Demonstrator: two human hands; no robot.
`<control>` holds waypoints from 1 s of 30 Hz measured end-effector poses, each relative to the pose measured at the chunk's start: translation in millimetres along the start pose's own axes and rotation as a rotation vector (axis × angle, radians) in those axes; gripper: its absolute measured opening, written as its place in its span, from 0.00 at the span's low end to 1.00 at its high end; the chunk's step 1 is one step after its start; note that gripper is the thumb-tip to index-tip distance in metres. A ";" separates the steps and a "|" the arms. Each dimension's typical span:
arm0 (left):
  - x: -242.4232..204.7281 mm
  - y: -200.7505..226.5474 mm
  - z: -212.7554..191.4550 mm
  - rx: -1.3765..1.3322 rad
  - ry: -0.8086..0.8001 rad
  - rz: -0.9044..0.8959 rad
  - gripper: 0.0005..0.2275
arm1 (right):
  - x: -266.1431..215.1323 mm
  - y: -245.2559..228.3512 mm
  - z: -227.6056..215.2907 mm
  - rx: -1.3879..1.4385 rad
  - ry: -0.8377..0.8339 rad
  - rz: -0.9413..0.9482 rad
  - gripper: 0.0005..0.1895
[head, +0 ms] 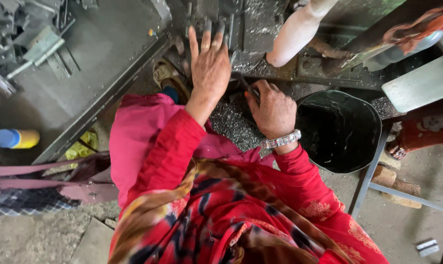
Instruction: The person repeatedly places small metal brackets into a press machine, operates the lever to process them, and removes the finished pieces. The person handles the brackets one at a time and places them into a pile on the workbench.
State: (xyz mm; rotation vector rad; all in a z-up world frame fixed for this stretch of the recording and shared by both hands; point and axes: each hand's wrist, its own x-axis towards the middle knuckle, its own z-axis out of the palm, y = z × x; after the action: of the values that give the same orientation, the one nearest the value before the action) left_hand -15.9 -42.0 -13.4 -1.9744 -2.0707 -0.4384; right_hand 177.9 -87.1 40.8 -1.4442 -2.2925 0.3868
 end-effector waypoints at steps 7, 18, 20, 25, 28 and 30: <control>29.2 -1.2 24.9 0.101 0.162 0.002 0.14 | 0.8 9.2 6.7 -0.047 -0.051 -0.018 0.14; 23.8 3.0 10.8 0.050 0.187 -0.005 0.17 | -59.3 73.4 107.5 -0.075 -0.228 0.195 0.21; 13.8 0.9 7.1 -0.008 0.148 0.013 0.17 | -57.7 66.3 104.6 -0.034 -0.236 0.167 0.24; 32.0 1.7 14.0 0.000 0.160 -0.021 0.14 | -17.9 54.9 62.6 -0.091 -0.219 0.100 0.26; 40.2 3.1 23.5 -0.007 0.123 -0.049 0.13 | -23.7 48.3 55.9 -0.077 -0.203 0.103 0.23; 46.0 1.3 25.2 -0.012 0.144 -0.058 0.14 | -27.5 46.1 57.8 -0.078 -0.215 0.144 0.22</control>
State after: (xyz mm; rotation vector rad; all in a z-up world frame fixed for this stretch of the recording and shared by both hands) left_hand -16.4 10.2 -19.2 -1.8347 -2.0440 -0.5887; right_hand 197.7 -93.4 -35.3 -1.6863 -2.3994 0.5230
